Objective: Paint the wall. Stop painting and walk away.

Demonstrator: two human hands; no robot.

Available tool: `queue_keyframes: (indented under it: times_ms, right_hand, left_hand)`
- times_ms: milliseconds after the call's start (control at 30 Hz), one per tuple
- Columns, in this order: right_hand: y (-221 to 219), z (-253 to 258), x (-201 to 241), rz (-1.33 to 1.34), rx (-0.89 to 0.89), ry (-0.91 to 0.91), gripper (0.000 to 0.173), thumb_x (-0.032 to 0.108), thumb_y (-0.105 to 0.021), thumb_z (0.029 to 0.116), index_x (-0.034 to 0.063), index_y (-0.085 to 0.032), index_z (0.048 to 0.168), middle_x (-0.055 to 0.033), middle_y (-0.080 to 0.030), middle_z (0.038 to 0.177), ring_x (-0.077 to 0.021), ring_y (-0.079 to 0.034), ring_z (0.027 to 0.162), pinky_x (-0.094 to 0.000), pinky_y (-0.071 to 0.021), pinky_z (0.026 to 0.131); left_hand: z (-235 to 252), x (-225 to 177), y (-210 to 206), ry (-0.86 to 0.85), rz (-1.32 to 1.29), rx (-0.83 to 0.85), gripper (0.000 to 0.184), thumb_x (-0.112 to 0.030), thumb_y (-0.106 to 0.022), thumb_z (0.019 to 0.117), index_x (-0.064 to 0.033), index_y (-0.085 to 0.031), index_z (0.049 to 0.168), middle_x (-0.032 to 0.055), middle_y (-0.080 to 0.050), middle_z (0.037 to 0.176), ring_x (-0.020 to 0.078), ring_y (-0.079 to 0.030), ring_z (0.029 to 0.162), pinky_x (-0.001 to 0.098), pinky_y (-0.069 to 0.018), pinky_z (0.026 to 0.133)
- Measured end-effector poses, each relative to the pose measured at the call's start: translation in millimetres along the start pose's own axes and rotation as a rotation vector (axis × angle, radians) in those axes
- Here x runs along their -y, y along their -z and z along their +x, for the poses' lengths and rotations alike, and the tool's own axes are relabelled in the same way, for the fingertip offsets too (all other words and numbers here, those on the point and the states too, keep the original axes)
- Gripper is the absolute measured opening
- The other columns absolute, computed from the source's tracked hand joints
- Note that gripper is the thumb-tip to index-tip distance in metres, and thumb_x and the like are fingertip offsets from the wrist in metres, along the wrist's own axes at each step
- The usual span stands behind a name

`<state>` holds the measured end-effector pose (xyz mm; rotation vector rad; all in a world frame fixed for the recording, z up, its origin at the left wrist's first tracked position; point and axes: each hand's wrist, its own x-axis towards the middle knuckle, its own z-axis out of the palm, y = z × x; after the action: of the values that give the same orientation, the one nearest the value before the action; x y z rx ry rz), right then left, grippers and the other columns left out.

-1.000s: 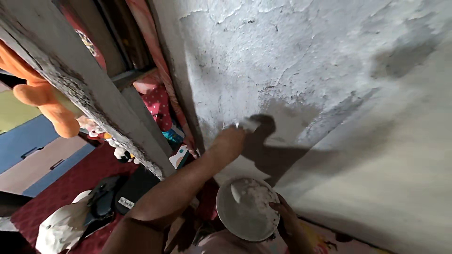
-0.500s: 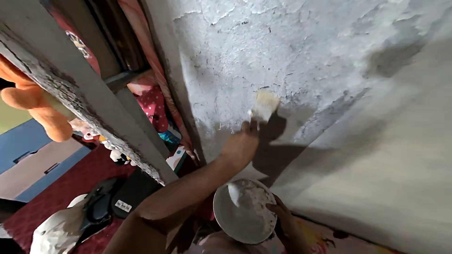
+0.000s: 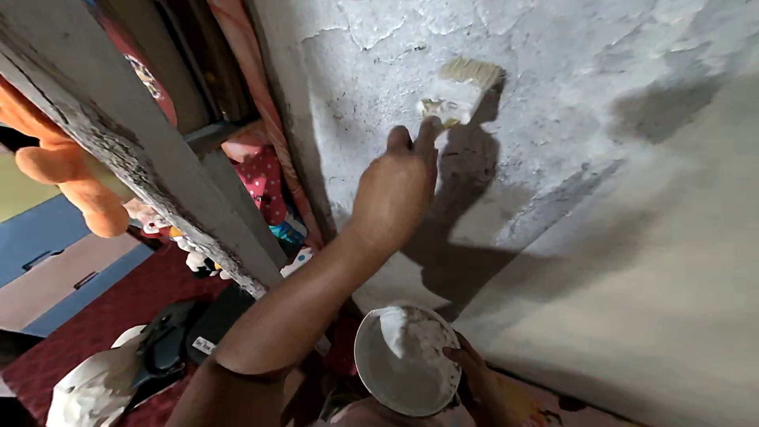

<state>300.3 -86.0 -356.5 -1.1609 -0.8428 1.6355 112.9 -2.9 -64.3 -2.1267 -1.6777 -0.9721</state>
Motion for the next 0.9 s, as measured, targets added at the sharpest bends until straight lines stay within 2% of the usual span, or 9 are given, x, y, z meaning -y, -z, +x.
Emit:
queue_keyframes:
  times_ms: [133,233,300,400,500,633,700,767,900]
  right_hand:
    - [-2,-4,-1,-0.006,0.004,-0.032,0.064,0.012,-0.061,0.0854,0.0052,-0.046,0.147,-0.0095,-0.067,0.122,-0.0127,-0.07,0.098,-0.0309,-0.0613,0.08]
    - [-3,-6,3,-0.029,-0.012,-0.035,0.063,0.011,-0.058,0.0884,0.0037,-0.043,0.149,-0.0104,-0.065,0.123,-0.0115,-0.069,0.097,-0.0301,-0.0599,0.08]
    - [-1,-6,3,-0.039,-0.028,-0.022,0.063,0.011,-0.058,0.0875,0.0033,-0.043,0.148,-0.0105,-0.065,0.12,-0.0108,-0.069,0.094,-0.0296,-0.06,0.078]
    - [2,-5,4,-0.026,-0.025,-0.009,0.064,0.012,-0.058,0.0875,0.0034,-0.043,0.149,-0.0101,-0.065,0.12,-0.0108,-0.069,0.096,-0.0298,-0.06,0.08]
    - [4,-5,3,0.01,-0.017,-0.01,0.065,0.013,-0.06,0.085,0.0034,-0.044,0.148,-0.0092,-0.068,0.116,-0.0114,-0.071,0.093,-0.0298,-0.0614,0.078]
    - [2,-5,2,0.025,-0.006,-0.019,0.064,0.013,-0.061,0.0855,0.0048,-0.046,0.147,-0.0081,-0.069,0.115,-0.0117,-0.072,0.091,-0.0301,-0.0625,0.075]
    - [0,-5,1,0.021,0.0,-0.016,0.062,0.012,-0.061,0.0858,0.0046,-0.047,0.146,-0.0073,-0.07,0.114,-0.0108,-0.072,0.091,-0.0291,-0.0624,0.075]
    - [-1,-5,1,0.018,0.009,-0.02,0.063,0.013,-0.061,0.0847,0.0044,-0.046,0.145,-0.0075,-0.069,0.115,-0.0109,-0.071,0.093,-0.0295,-0.062,0.077]
    - [4,-7,2,0.01,-0.023,-0.021,0.064,0.013,-0.061,0.0848,0.0048,-0.046,0.146,-0.0076,-0.069,0.115,-0.0102,-0.071,0.092,-0.0286,-0.0617,0.076]
  left_hand:
    - [-46,4,-72,0.057,0.087,0.299,0.049,-0.009,-0.054,0.1022,-0.0028,-0.047,0.15,0.0246,-0.057,0.123,0.0312,-0.068,0.072,0.0434,-0.0597,0.063]
    - [-69,6,-92,0.152,0.08,0.757,0.049,-0.007,-0.041,0.1068,-0.001,-0.035,0.156,0.0292,-0.047,0.143,0.0415,-0.067,0.105,0.0511,-0.0567,0.088]
    - [-70,7,-91,0.187,0.097,0.923,0.048,-0.008,-0.039,0.1082,0.0004,-0.035,0.155,0.0303,-0.045,0.146,0.0439,-0.061,0.117,0.0534,-0.0527,0.096]
    - [-52,10,-68,0.2,0.053,0.77,0.043,-0.017,-0.044,0.1087,-0.0038,-0.047,0.15,0.0272,-0.054,0.136,0.0416,-0.065,0.111,0.054,-0.0545,0.092]
    - [-26,11,-31,0.115,-0.009,0.413,0.039,-0.022,-0.048,0.1079,-0.0047,-0.058,0.141,0.0251,-0.063,0.119,0.0383,-0.069,0.097,0.0535,-0.0574,0.083]
    - [-10,6,3,-0.048,-0.082,-0.011,0.038,-0.018,-0.051,0.1054,-0.0026,-0.061,0.139,0.0177,-0.064,0.1,0.0261,-0.065,0.076,0.039,-0.0561,0.068]
    - [-10,1,8,-0.07,-0.136,0.007,0.035,-0.015,-0.053,0.1043,-0.0014,-0.064,0.134,0.015,-0.066,0.091,0.0242,-0.065,0.075,0.037,-0.0547,0.068]
    - [-13,0,-1,-0.04,-0.162,0.139,0.034,-0.015,-0.053,0.1043,-0.0008,-0.065,0.132,0.0156,-0.067,0.089,0.0265,-0.066,0.077,0.0411,-0.0558,0.071]
    - [-13,10,-17,0.191,-0.045,0.404,0.039,-0.022,-0.044,0.1095,-0.0026,-0.058,0.14,0.0225,-0.067,0.109,0.037,-0.068,0.098,0.0529,-0.0553,0.086]
